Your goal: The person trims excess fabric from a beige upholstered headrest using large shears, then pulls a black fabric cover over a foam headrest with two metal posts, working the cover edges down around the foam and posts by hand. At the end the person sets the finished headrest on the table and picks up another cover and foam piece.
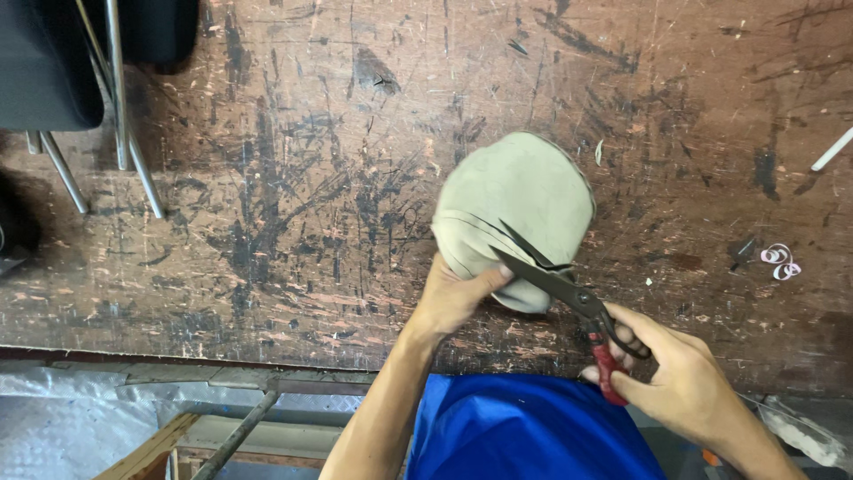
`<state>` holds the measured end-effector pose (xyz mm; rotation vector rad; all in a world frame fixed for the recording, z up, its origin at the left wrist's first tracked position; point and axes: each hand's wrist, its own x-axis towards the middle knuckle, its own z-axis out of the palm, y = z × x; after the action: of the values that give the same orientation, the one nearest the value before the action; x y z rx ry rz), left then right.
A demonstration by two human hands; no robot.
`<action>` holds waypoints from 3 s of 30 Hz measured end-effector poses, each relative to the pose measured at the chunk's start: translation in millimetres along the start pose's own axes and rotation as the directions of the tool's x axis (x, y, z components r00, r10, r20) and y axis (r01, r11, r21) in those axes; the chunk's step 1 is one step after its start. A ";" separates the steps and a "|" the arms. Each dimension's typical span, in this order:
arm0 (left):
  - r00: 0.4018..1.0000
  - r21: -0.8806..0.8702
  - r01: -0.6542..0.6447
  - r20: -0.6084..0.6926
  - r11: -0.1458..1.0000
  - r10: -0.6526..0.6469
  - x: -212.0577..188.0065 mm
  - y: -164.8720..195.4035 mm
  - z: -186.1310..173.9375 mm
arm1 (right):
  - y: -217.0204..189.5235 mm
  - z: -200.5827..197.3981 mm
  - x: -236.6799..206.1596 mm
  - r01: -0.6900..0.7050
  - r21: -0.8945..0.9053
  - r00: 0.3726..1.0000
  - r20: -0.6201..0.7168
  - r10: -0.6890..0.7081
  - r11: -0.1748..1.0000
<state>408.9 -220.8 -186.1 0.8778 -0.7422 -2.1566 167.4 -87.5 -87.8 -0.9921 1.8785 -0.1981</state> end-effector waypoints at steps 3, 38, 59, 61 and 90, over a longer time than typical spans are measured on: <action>0.999 -0.039 0.020 0.029 0.999 -0.018 -2.0 -6.4 3.7 | 0.7 -1.2 -3.5 -0.017 0.062 1.000 0.010 0.016 0.998; 0.994 0.082 -0.088 -0.051 0.993 0.092 -6.7 -11.9 40.1 | 42.2 -20.9 -27.5 0.117 0.116 0.992 -0.059 -0.111 0.986; 0.988 0.009 -0.116 -0.104 0.993 0.117 -12.0 -37.0 74.5 | 53.1 -39.2 -40.6 0.363 -0.087 0.904 -0.208 -0.374 0.928; 0.986 0.000 -0.144 -0.087 0.990 0.143 -11.9 -41.2 78.0 | 53.6 -39.9 -41.7 0.407 -0.117 0.879 -0.218 -0.424 0.906; 0.997 0.036 -0.076 -0.015 0.996 0.076 -20.4 -53.7 95.0 | 60.7 -51.2 -54.2 0.298 -0.115 0.926 -0.207 -0.316 0.948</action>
<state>328.0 -149.9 -158.6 0.8704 -0.7948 -2.0728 103.5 -23.1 -55.9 -1.3693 1.9347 -0.4374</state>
